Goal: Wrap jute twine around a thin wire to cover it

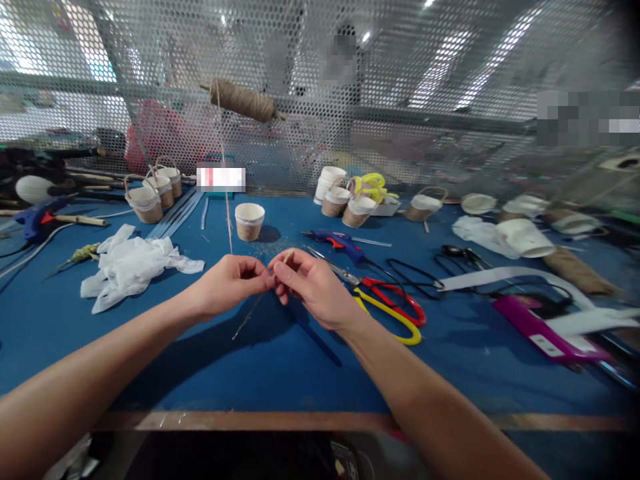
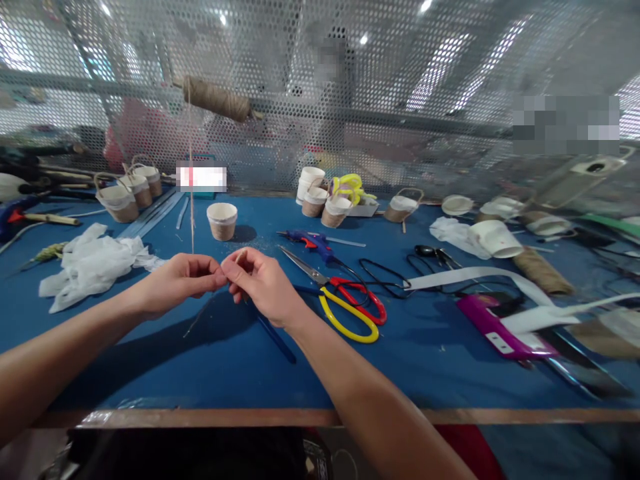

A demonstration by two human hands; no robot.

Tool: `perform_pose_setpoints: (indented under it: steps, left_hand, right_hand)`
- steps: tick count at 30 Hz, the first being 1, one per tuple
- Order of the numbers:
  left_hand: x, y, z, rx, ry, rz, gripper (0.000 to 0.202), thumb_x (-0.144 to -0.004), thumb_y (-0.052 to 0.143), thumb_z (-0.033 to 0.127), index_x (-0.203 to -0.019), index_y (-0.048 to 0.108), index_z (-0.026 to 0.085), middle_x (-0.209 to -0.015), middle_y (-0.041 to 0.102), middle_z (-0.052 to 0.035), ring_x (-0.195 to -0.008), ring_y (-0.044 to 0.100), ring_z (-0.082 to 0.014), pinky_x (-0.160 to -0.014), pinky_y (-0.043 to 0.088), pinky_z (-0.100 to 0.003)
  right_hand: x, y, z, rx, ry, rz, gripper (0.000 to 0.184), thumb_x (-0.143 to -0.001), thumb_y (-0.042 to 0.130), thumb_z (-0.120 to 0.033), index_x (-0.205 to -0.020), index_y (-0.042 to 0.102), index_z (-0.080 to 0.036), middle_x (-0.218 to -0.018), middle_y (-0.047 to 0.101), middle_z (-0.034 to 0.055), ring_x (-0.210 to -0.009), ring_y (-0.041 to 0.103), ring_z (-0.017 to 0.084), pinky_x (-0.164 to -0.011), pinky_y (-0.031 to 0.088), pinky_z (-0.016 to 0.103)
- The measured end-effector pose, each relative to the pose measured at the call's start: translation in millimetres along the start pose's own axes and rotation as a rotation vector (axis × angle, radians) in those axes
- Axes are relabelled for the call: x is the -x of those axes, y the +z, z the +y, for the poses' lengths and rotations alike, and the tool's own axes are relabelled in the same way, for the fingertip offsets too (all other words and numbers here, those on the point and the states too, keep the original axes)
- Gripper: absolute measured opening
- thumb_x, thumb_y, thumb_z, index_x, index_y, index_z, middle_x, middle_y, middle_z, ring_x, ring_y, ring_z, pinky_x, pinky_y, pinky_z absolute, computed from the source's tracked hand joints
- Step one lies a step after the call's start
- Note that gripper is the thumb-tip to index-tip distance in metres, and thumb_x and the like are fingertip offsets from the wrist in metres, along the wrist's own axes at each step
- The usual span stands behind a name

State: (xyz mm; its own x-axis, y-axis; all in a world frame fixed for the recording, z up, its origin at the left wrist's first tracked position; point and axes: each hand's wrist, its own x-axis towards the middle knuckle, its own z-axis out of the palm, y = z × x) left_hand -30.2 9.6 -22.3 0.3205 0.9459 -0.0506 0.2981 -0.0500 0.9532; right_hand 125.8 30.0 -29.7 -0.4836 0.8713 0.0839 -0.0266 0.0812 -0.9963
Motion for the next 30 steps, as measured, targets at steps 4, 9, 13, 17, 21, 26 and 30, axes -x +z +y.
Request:
perform_pose_setpoints:
  steps: [4,9,13,17,21,26,30]
  left_hand:
    - [-0.3,-4.3,-1.0,0.000,0.007,-0.075,0.024,-0.074,0.050,0.036,-0.063,0.049,0.014,-0.053,0.036,0.0057,-0.048,0.028,-0.0057,-0.044,0.021,-0.020]
    - [-1.0,-7.8,-1.3,-0.113,0.143,-0.110,0.016,-0.077,0.046,0.025,-0.067,0.050,0.013,-0.061,0.044,0.0037,-0.054,0.036,-0.0063,-0.051,0.030,-0.019]
    - [0.2,-7.1,-0.4,-0.298,0.241,-0.035,0.012,-0.077,0.045,0.022,-0.070,0.052,0.013,-0.063,0.050,0.0025,-0.057,0.040,-0.0075,-0.054,0.034,-0.020]
    - [1.0,-3.8,0.6,-0.484,0.332,0.095,0.011,-0.078,0.045,0.018,-0.069,0.051,0.014,-0.064,0.052,0.0013,-0.058,0.044,-0.0085,-0.055,0.035,-0.021]
    - [1.4,-0.8,0.4,-0.563,0.406,0.180,0.013,-0.079,0.044,0.018,-0.068,0.050,0.015,-0.068,0.053,-0.0011,-0.063,0.047,-0.0104,-0.059,0.037,-0.023]
    - [4.1,0.8,2.4,-0.414,0.264,0.099,0.016,-0.079,0.044,0.024,-0.067,0.049,0.015,-0.060,0.049,0.0017,-0.054,0.040,-0.0082,-0.050,0.033,-0.021]
    - [5.1,2.0,5.1,-0.246,0.143,0.060,0.014,-0.072,0.052,0.026,-0.066,0.049,0.013,-0.057,0.047,0.0036,-0.051,0.037,-0.0066,-0.046,0.030,-0.019]
  right_hand:
    - [-0.5,-1.3,-1.0,0.072,0.005,0.009,0.024,-0.070,0.062,-0.037,-0.067,0.050,-0.016,-0.054,0.050,-0.0041,-0.047,0.049,0.007,-0.044,0.042,0.019]
    - [-2.2,-2.4,1.0,0.067,0.039,0.050,0.028,-0.068,0.062,-0.039,-0.065,0.050,-0.015,-0.055,0.051,-0.0037,-0.045,0.047,0.006,-0.041,0.039,0.018]
    - [-2.0,-1.4,1.4,0.013,0.075,0.061,0.030,-0.067,0.063,-0.040,-0.062,0.048,-0.015,-0.052,0.048,-0.0049,-0.043,0.045,0.005,-0.039,0.036,0.018]
    - [-1.8,-0.3,0.0,-0.015,0.114,0.069,0.033,-0.066,0.064,-0.043,-0.061,0.047,-0.015,-0.051,0.048,-0.0053,-0.042,0.044,0.004,-0.038,0.034,0.017]
    - [-2.5,0.4,-1.0,-0.010,0.121,0.084,0.033,-0.066,0.063,-0.044,-0.060,0.046,-0.015,-0.050,0.047,-0.0056,-0.041,0.043,0.004,-0.038,0.033,0.018]
    - [-2.1,0.7,0.6,0.038,0.099,0.098,0.033,-0.065,0.064,-0.043,-0.061,0.046,-0.015,-0.049,0.047,-0.0056,-0.041,0.042,0.005,-0.038,0.034,0.018]
    - [-1.0,1.4,3.1,0.120,0.097,0.113,0.031,-0.068,0.062,-0.041,-0.063,0.048,-0.015,-0.046,0.046,-0.0056,-0.041,0.042,0.006,-0.038,0.034,0.018]
